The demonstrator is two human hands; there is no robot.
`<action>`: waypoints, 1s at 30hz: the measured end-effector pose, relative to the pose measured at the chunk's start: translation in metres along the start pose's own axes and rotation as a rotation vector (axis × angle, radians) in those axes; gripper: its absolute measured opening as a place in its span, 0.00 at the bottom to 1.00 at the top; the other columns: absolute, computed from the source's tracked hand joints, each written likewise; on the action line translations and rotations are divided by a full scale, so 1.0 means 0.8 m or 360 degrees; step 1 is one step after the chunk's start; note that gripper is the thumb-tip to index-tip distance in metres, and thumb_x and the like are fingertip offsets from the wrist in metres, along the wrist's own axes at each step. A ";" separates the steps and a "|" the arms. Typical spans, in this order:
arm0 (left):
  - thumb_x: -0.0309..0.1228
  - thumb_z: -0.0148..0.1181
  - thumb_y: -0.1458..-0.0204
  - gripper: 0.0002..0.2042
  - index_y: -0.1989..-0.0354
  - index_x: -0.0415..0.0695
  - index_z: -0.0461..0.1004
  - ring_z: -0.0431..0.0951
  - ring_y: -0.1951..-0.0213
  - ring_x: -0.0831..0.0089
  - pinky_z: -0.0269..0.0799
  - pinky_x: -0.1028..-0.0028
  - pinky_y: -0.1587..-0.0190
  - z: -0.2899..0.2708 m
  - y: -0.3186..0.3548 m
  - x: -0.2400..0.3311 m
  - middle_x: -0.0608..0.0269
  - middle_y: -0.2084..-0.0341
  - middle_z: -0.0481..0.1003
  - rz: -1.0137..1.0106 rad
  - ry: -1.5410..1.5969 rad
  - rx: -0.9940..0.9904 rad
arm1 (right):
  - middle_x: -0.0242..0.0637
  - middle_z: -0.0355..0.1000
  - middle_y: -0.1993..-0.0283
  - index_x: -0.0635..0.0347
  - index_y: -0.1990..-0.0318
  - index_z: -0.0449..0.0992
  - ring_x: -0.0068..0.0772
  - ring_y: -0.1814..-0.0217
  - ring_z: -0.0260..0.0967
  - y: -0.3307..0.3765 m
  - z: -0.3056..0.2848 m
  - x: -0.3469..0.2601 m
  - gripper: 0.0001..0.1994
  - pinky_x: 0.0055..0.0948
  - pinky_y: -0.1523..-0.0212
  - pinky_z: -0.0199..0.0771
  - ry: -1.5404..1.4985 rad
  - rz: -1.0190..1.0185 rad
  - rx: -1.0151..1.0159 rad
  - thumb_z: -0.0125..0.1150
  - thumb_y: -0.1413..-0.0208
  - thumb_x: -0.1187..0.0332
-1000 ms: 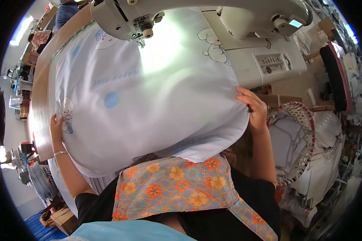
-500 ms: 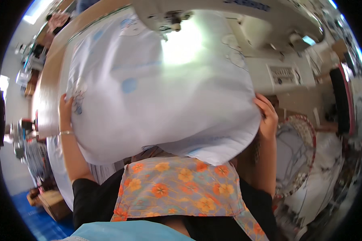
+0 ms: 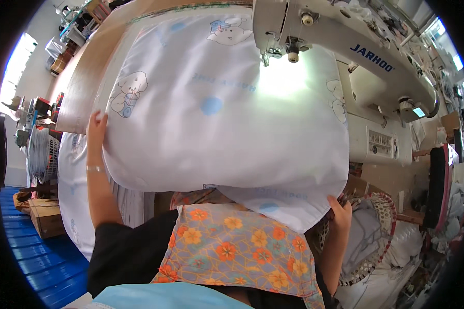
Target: Sewing a pocket onto a piece of fabric using an industrial sewing machine.
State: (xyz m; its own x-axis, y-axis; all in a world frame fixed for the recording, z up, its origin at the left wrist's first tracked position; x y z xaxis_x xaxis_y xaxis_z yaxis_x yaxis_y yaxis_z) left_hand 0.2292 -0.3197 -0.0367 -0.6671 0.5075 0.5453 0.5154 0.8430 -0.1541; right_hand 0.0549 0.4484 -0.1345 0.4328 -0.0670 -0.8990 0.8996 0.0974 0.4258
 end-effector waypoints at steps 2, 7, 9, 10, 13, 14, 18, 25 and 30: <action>0.43 0.59 0.44 0.25 0.44 0.37 0.69 0.75 0.65 0.73 0.70 0.72 0.60 -0.012 0.061 -0.045 0.59 0.66 0.78 -0.0068 0.0422 -0.0025 | 0.30 0.74 0.66 0.66 0.53 0.74 0.19 0.73 0.67 0.015 0.023 -0.017 0.17 0.21 0.74 0.64 -0.0024 -0.0079 0.0004 0.67 0.51 0.70; 0.37 0.56 0.41 0.13 0.58 0.39 0.75 0.67 0.69 0.83 0.64 0.82 0.63 -0.010 0.165 -0.079 0.72 0.72 0.71 -0.0349 0.1071 -0.0238 | 0.27 0.73 0.69 0.63 0.59 0.77 0.19 0.74 0.65 0.008 0.005 -0.016 0.13 0.21 0.74 0.61 0.0161 -0.0131 0.0043 0.68 0.53 0.72; 0.36 0.57 0.41 0.13 0.63 0.37 0.74 0.68 0.69 0.82 0.64 0.82 0.62 -0.038 0.171 -0.035 0.72 0.74 0.71 -0.0246 0.1190 0.0038 | 0.26 0.71 0.71 0.63 0.59 0.76 0.18 0.75 0.64 -0.012 -0.045 -0.032 0.13 0.20 0.75 0.60 0.0333 -0.0434 0.0172 0.68 0.54 0.72; 0.36 0.57 0.41 0.13 0.63 0.37 0.74 0.68 0.69 0.82 0.64 0.82 0.62 -0.051 0.157 -0.025 0.72 0.74 0.71 -0.0236 0.1185 0.0043 | 0.25 0.70 0.72 0.63 0.60 0.76 0.17 0.76 0.62 -0.010 -0.063 -0.046 0.13 0.20 0.76 0.59 0.0510 -0.0715 0.0299 0.68 0.54 0.72; 0.34 0.56 0.40 0.09 0.68 0.42 0.74 0.66 0.70 0.86 0.62 0.84 0.68 -0.093 0.110 -0.014 0.73 0.72 0.71 -0.0082 0.1128 0.0226 | 0.24 0.67 0.74 0.62 0.62 0.76 0.17 0.77 0.60 0.014 -0.064 -0.109 0.11 0.19 0.76 0.59 0.0521 -0.0512 0.0482 0.68 0.55 0.72; 0.35 0.56 0.41 0.10 0.68 0.41 0.74 0.68 0.69 0.83 0.64 0.81 0.67 -0.101 0.101 -0.013 0.71 0.73 0.72 -0.0096 0.1040 0.0192 | 0.24 0.67 0.75 0.62 0.63 0.76 0.17 0.77 0.60 0.015 -0.067 -0.116 0.11 0.19 0.76 0.58 0.0479 -0.0526 0.0489 0.68 0.55 0.71; 0.37 0.58 0.43 0.11 0.66 0.40 0.74 0.72 0.69 0.71 0.68 0.72 0.63 -0.069 0.109 -0.042 0.61 0.74 0.74 0.0086 -0.0004 0.0127 | 0.25 0.67 0.76 0.61 0.65 0.76 0.16 0.77 0.60 0.007 -0.032 -0.088 0.09 0.18 0.76 0.57 0.0834 -0.0129 0.0348 0.67 0.54 0.71; 0.27 0.61 0.51 0.22 0.46 0.39 0.69 0.68 0.43 0.50 0.63 0.58 0.40 0.019 0.068 0.191 0.47 0.42 0.67 0.1011 -0.0391 0.0344 | 0.23 0.67 0.76 0.59 0.67 0.75 0.15 0.79 0.59 -0.032 -0.022 0.023 0.06 0.19 0.79 0.55 0.0674 -0.0044 -0.0027 0.66 0.52 0.72; 0.32 0.56 0.49 0.11 0.62 0.36 0.74 0.74 0.54 0.52 0.69 0.61 0.49 0.209 0.015 0.473 0.50 0.59 0.75 0.2062 -0.0161 -0.0027 | 0.22 0.67 0.76 0.59 0.67 0.75 0.14 0.79 0.59 -0.030 -0.005 -0.001 0.05 0.19 0.78 0.56 0.0939 -0.0042 0.0018 0.64 0.51 0.74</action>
State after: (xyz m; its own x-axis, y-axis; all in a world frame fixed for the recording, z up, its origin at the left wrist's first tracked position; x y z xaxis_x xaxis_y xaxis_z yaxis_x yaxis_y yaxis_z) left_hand -0.1070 -0.0876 0.0299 0.2812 0.9580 -0.0557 0.8181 -0.2697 -0.5080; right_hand 0.0331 0.4498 -0.1446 0.3074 0.4945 -0.8130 0.9115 0.0923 0.4008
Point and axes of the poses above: each hand's wrist, its own y-axis away from the middle knuckle, its own z-axis out of the palm, x = y × z, the point moved 8 cm from there along -y, towards the middle knuckle
